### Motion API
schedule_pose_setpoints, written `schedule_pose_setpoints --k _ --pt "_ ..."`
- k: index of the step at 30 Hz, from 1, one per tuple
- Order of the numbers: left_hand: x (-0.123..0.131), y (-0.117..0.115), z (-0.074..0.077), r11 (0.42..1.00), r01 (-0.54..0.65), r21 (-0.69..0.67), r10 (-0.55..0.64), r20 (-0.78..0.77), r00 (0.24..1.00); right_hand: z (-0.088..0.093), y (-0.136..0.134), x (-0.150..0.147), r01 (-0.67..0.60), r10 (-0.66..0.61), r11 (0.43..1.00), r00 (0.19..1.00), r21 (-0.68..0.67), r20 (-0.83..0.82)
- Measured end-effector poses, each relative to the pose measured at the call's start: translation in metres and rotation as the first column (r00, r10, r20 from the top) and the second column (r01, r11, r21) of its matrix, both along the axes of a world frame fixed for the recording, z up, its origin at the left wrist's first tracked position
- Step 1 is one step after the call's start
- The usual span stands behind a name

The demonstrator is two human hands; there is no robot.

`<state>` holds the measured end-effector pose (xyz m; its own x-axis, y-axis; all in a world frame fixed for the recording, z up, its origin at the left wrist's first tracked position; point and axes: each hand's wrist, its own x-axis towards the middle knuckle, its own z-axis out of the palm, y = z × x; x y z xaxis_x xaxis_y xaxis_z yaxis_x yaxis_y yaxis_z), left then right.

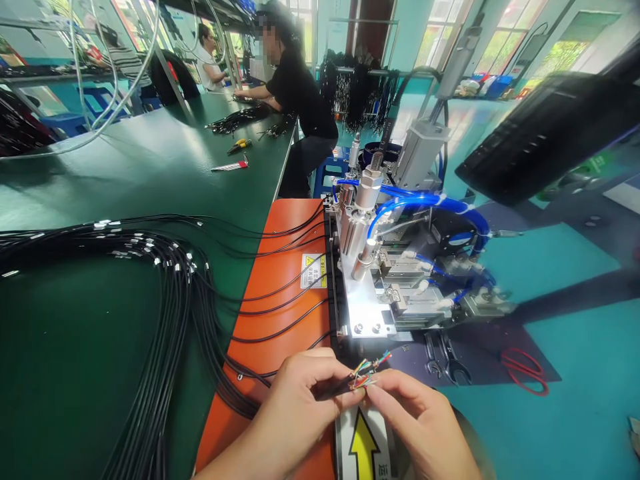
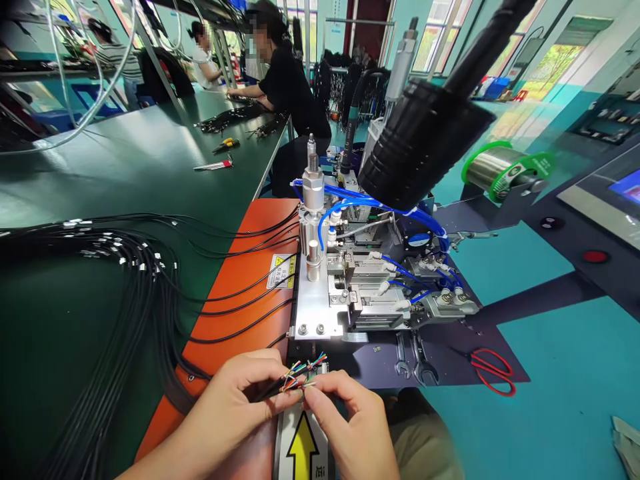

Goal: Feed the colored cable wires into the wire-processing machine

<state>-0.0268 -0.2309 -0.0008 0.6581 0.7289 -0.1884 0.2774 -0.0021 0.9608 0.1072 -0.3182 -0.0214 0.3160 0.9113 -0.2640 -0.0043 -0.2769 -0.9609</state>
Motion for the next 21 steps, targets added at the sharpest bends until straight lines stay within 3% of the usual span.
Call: schedule_pose_setpoints --k 13,21 --pt "-0.0001 -0.0001 0.0007 0.998 0.019 0.054 -0.02 0.021 1.0 -0.0045 0.0013 0.0027 0.004 -0.004 1.0 1.0 0.0 0.025" --pt "-0.0001 -0.0017 -0.0008 0.991 0.047 0.124 -0.048 0.002 0.999 0.0026 0.0039 0.0029 -0.002 0.001 1.0 0.995 -0.006 -0.104"
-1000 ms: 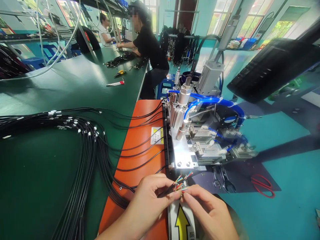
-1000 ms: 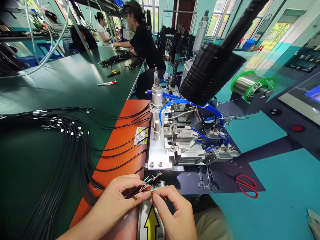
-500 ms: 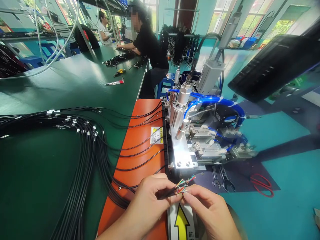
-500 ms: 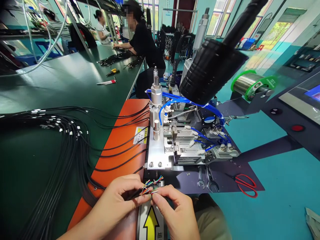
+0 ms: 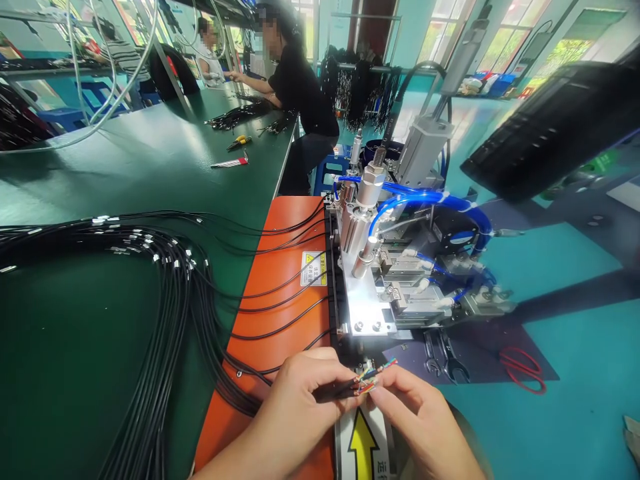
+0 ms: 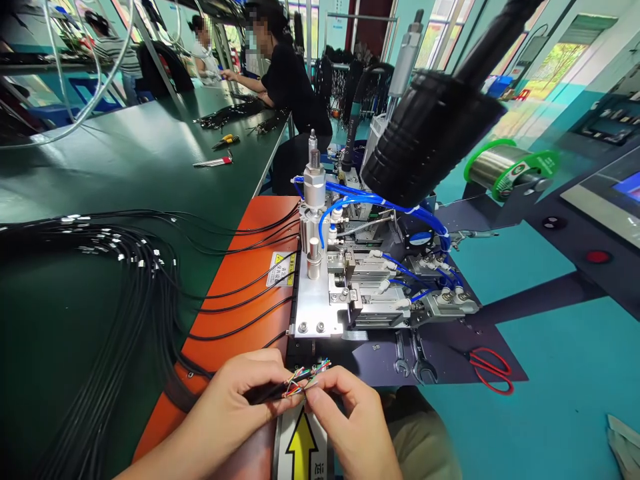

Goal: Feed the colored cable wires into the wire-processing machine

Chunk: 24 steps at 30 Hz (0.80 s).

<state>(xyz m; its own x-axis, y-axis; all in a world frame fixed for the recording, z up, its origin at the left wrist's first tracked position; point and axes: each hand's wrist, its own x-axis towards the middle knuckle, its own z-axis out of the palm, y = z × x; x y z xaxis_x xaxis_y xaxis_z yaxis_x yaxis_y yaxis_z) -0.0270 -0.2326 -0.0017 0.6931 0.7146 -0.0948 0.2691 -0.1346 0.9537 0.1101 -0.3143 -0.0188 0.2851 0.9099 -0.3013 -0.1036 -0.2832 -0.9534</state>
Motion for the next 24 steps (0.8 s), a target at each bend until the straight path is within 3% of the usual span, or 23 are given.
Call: schedule_pose_setpoints --k 4,7,13,15,21,24 --pt "0.0 -0.003 0.0 0.999 0.029 0.034 -0.029 -0.007 1.0 0.003 0.0 0.003 -0.045 0.045 0.999 0.999 -0.024 0.014" --pt "0.001 -0.004 0.001 0.999 0.024 0.041 -0.022 -0.042 0.999 0.002 -0.004 0.002 -0.067 0.07 0.997 0.982 -0.026 0.176" --pt "0.0 -0.006 0.006 1.0 0.016 0.0 -0.016 -0.07 0.997 -0.009 -0.013 -0.01 -0.057 -0.118 0.958 0.814 0.28 0.569" --pt "0.0 -0.005 0.007 1.0 0.021 -0.012 -0.021 -0.064 0.998 -0.012 -0.012 -0.011 -0.106 -0.13 0.936 0.783 0.336 0.608" --pt "0.001 -0.001 0.01 0.998 0.065 -0.018 -0.066 -0.073 0.995 -0.012 -0.009 -0.007 -0.163 -0.121 0.922 0.739 0.35 0.663" --pt "0.0 -0.001 0.01 0.995 0.093 0.021 -0.092 -0.079 0.993 -0.01 -0.009 -0.002 -0.255 -0.077 0.901 0.703 0.352 0.707"
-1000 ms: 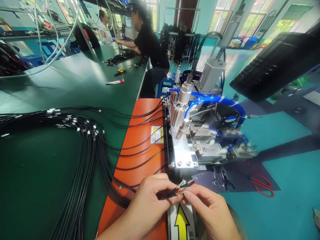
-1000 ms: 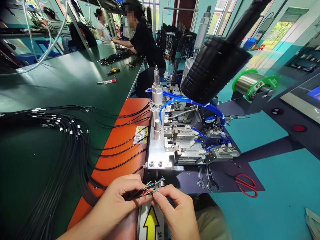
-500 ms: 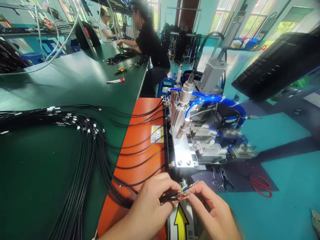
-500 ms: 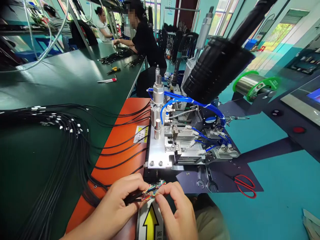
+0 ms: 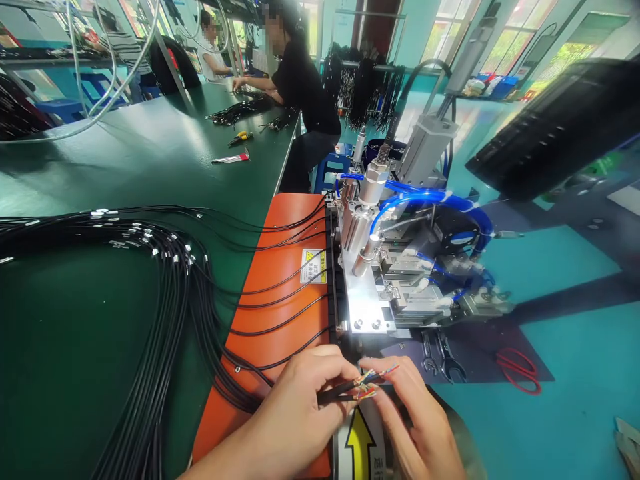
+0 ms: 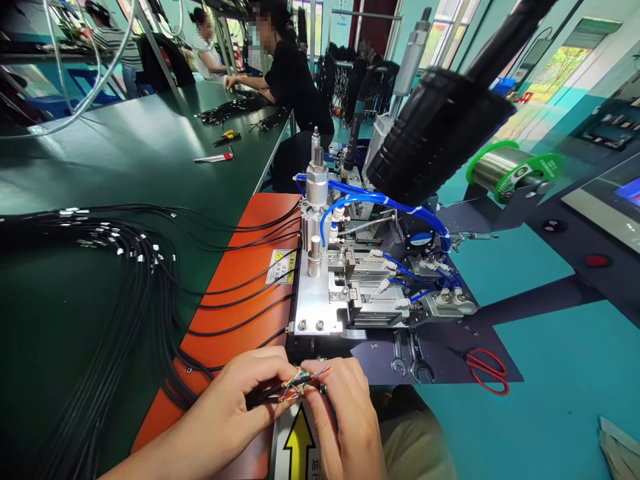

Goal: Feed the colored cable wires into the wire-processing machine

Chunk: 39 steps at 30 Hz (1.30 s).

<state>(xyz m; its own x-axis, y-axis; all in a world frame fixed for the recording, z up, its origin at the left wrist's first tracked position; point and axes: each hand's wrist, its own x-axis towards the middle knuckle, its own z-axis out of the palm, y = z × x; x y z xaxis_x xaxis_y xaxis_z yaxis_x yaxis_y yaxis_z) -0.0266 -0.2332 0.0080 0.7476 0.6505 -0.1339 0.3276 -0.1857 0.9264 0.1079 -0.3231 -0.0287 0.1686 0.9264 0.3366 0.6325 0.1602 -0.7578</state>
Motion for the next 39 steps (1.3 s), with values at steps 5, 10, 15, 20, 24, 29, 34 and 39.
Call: schedule_pose_setpoints --k 5,10,15,20,24,29,34,39 --pt "-0.002 -0.005 -0.006 0.998 -0.016 0.068 0.016 -0.003 1.0 0.003 -0.001 0.004 -0.019 0.022 0.997 0.999 -0.069 0.029" --pt "-0.002 -0.005 -0.011 0.992 -0.06 0.114 0.054 0.053 0.997 -0.006 0.0 -0.004 0.055 -0.055 0.998 0.998 -0.028 0.001" --pt "-0.001 0.006 -0.012 0.983 -0.101 0.152 0.094 0.054 0.994 -0.029 0.01 0.006 0.042 -0.043 0.99 0.999 0.137 0.002" --pt "-0.003 0.016 -0.022 0.979 -0.07 0.194 0.095 -0.119 0.988 -0.052 0.015 0.017 0.079 -0.081 0.987 0.997 0.139 0.014" --pt "-0.004 0.017 -0.03 0.966 -0.013 0.26 0.069 -0.208 0.976 -0.066 0.014 0.018 0.093 -0.1 0.987 0.994 0.133 0.04" --pt "-0.004 0.018 -0.027 0.948 0.075 0.309 0.012 -0.269 0.963 -0.069 0.013 0.017 0.098 -0.1 0.99 0.995 0.097 0.016" --pt "-0.008 0.021 -0.024 0.891 0.255 0.375 -0.154 -0.278 0.948 -0.066 0.012 0.015 0.113 -0.112 0.99 0.994 0.08 -0.014" --pt "-0.01 0.024 -0.026 0.702 0.431 0.566 -0.281 -0.336 0.899 -0.061 0.012 0.013 0.122 -0.12 0.991 0.992 0.053 -0.051"
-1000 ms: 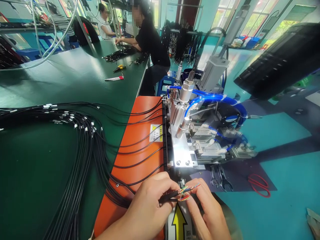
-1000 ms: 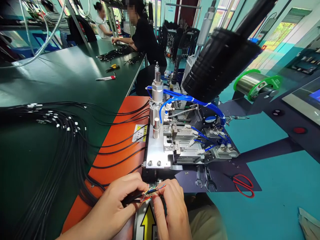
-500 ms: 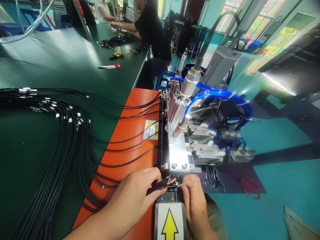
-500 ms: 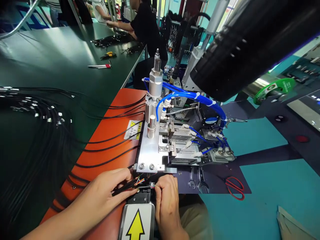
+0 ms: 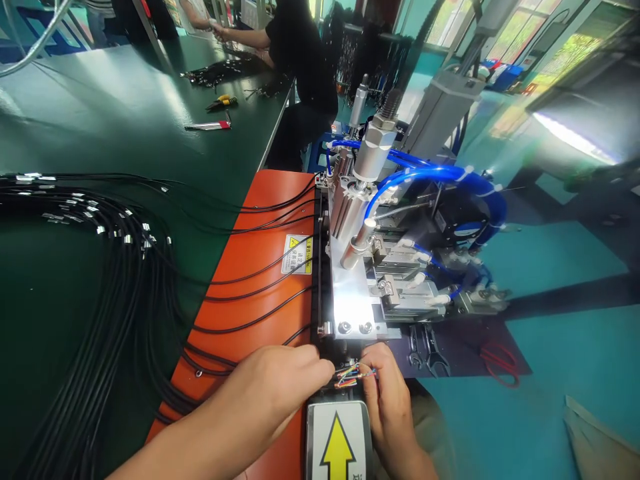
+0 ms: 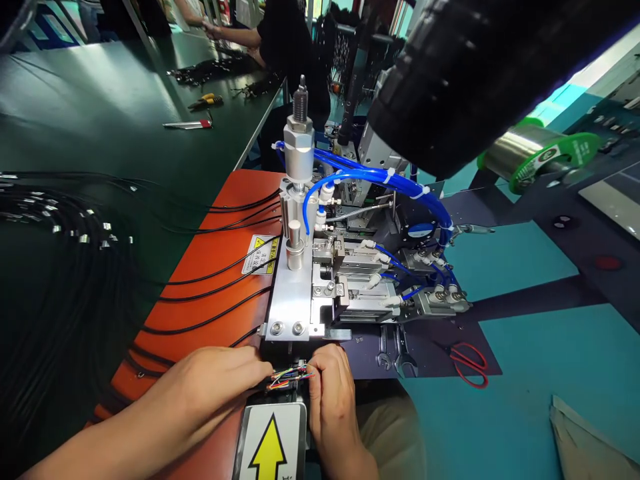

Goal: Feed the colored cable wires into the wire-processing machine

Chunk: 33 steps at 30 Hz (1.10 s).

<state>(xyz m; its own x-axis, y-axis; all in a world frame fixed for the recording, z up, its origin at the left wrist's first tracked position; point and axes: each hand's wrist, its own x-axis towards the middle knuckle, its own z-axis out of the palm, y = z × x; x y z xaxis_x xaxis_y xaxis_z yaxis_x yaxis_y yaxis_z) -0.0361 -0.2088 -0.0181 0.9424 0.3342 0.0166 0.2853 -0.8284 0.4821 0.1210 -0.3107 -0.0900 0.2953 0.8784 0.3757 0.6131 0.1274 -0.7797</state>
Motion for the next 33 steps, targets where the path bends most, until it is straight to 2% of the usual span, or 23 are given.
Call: schedule_pose_setpoints --k 2,4,7,11,15,19,25,29,33 --pt "0.002 0.0 -0.001 0.981 0.094 0.172 -0.092 -0.025 0.995 0.003 0.0 -0.002 0.014 -0.015 0.999 0.999 -0.036 -0.042" --pt "0.004 0.001 -0.001 0.927 0.15 0.343 -0.138 -0.059 0.989 0.006 -0.001 -0.004 0.043 -0.052 0.995 0.994 -0.095 -0.097" --pt "0.008 0.003 0.0 0.873 0.215 0.439 -0.183 -0.114 0.976 0.01 -0.002 -0.004 0.067 -0.095 0.978 0.986 -0.199 -0.134" --pt "0.012 0.005 0.004 0.865 0.245 0.437 -0.18 -0.185 0.966 0.014 -0.002 0.0 0.003 -0.039 0.956 0.992 -0.294 -0.117" --pt "0.014 0.005 0.006 0.875 0.234 0.424 -0.134 -0.252 0.958 0.016 0.0 0.004 -0.01 -0.036 0.947 0.99 -0.321 -0.137" --pt "0.016 0.003 0.009 0.887 0.181 0.425 -0.093 -0.22 0.971 0.015 0.0 0.005 -0.032 -0.012 0.942 0.991 -0.335 -0.13" --pt "0.02 0.001 0.017 0.895 0.174 0.412 -0.07 -0.255 0.964 0.016 -0.001 0.004 -0.009 -0.02 0.955 0.995 -0.296 -0.095" --pt "0.021 0.002 0.019 0.904 0.16 0.397 -0.066 -0.24 0.969 0.013 0.002 0.009 -0.063 0.039 0.966 0.994 -0.253 -0.099" --pt "0.019 0.002 0.016 0.942 0.106 0.319 -0.05 -0.181 0.982 0.004 0.004 0.014 -0.112 0.098 0.98 0.991 -0.164 -0.094"
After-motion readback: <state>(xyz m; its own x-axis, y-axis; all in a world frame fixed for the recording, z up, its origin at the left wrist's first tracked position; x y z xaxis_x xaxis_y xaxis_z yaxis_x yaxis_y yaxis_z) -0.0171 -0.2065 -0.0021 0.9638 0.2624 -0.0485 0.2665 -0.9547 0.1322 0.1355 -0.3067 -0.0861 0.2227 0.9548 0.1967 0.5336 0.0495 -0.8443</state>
